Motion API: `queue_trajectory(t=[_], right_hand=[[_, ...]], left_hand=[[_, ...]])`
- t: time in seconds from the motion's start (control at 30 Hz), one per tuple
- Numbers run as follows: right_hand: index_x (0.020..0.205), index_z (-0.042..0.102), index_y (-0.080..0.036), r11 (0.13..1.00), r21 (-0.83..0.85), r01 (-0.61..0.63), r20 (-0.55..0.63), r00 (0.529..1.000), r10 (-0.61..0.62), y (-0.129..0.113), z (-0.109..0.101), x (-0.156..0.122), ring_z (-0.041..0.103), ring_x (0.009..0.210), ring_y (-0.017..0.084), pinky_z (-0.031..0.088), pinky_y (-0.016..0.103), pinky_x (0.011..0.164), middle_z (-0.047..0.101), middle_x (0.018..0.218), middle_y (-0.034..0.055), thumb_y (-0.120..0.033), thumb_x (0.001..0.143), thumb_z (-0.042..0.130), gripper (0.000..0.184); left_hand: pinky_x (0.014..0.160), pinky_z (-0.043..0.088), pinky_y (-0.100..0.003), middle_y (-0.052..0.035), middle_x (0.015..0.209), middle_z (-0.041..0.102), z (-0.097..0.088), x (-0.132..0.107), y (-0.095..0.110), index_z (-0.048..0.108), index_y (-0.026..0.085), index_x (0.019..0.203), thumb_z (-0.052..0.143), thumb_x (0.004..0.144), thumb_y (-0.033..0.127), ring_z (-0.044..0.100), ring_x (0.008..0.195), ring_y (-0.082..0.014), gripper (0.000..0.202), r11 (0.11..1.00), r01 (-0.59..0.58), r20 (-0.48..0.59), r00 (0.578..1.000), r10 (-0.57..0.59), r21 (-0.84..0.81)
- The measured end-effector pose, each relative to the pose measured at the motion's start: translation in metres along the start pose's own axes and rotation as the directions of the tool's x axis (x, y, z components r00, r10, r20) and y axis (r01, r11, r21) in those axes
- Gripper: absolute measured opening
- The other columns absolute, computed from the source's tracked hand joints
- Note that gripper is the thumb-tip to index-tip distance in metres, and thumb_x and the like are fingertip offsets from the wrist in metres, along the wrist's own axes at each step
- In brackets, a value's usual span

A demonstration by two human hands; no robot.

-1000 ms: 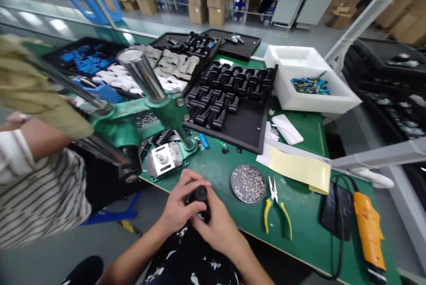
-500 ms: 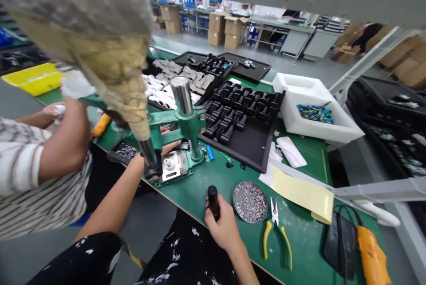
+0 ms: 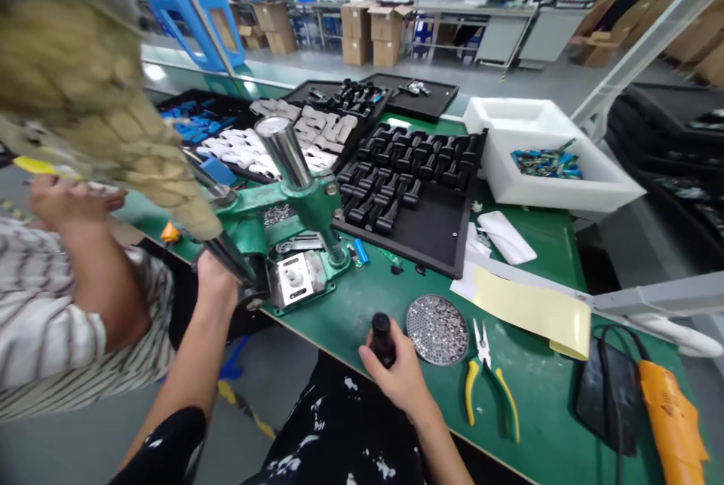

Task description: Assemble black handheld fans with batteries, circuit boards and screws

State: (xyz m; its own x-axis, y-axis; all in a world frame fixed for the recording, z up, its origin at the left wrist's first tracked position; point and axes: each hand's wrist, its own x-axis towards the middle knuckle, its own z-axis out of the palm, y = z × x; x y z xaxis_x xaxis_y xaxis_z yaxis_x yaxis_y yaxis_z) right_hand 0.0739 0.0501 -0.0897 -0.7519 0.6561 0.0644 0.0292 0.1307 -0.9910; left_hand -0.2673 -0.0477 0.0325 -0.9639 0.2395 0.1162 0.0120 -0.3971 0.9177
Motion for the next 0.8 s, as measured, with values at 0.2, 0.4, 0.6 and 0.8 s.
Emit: queue_trajectory(t=[0.2, 0.4, 0.6, 0.8], right_hand=[[0.093, 0.055, -0.023, 0.94, 0.341, 0.029, 0.092, 0.994, -0.064, -0.007, 0.0, -0.008, 0.064, 0.087, 0.017, 0.053, 0.032, 0.082, 0.063, 0.095, 0.0027, -0.03, 0.102, 0.068, 0.017], [0.125, 0.071, -0.024, 0.923, 0.329, -0.199, 0.156, 0.976, 0.154, -0.056, 0.022, -0.003, 0.068, 0.082, 0.017, 0.056, 0.031, 0.078, 0.07, 0.093, 0.0022, -0.039, 0.089, 0.086, 0.042], [0.131, 0.068, -0.021, 0.793, 0.512, -0.33, 0.219, 0.943, 0.251, -0.074, 0.002, 0.0, 0.076, 0.067, 0.022, 0.067, 0.039, 0.068, 0.073, 0.094, 0.0027, -0.043, 0.08, 0.092, 0.061], [0.125, 0.079, -0.028, 0.917, 0.375, -0.139, 0.013, 0.989, 0.144, -0.078, -0.02, -0.022, 0.071, 0.094, 0.022, 0.069, 0.037, 0.076, 0.064, 0.11, 0.0062, -0.039, 0.072, 0.098, 0.057]], left_hand=[[0.062, 0.058, -0.033, -0.0031, 0.075, 0.065, -0.042, -0.096, 0.012, 0.069, 0.018, 0.079, 0.062, 0.075, 0.052, 0.072, 0.082, -0.0258, 0.035, 0.95, 0.13, -0.125, 0.977, -0.171, -0.283], [0.055, 0.052, -0.028, -0.0069, 0.08, 0.067, 0.0, -0.19, 0.002, 0.055, 0.02, 0.068, 0.069, 0.087, 0.058, 0.068, 0.078, -0.0226, 0.045, 0.727, 0.644, 0.321, 0.759, -0.567, -0.238], [0.043, 0.046, -0.027, -0.005, 0.064, 0.055, 0.028, -0.214, -0.032, 0.036, 0.021, 0.057, 0.075, 0.078, 0.065, 0.058, 0.061, -0.0195, 0.062, 0.472, 0.881, 0.538, 0.412, -0.735, -0.03], [0.038, 0.045, -0.032, -0.0073, 0.06, 0.058, 0.039, -0.212, -0.048, 0.048, 0.022, 0.056, 0.064, 0.075, 0.076, 0.057, 0.05, -0.021, 0.059, 0.433, 0.886, 0.642, 0.238, -0.729, 0.163]])
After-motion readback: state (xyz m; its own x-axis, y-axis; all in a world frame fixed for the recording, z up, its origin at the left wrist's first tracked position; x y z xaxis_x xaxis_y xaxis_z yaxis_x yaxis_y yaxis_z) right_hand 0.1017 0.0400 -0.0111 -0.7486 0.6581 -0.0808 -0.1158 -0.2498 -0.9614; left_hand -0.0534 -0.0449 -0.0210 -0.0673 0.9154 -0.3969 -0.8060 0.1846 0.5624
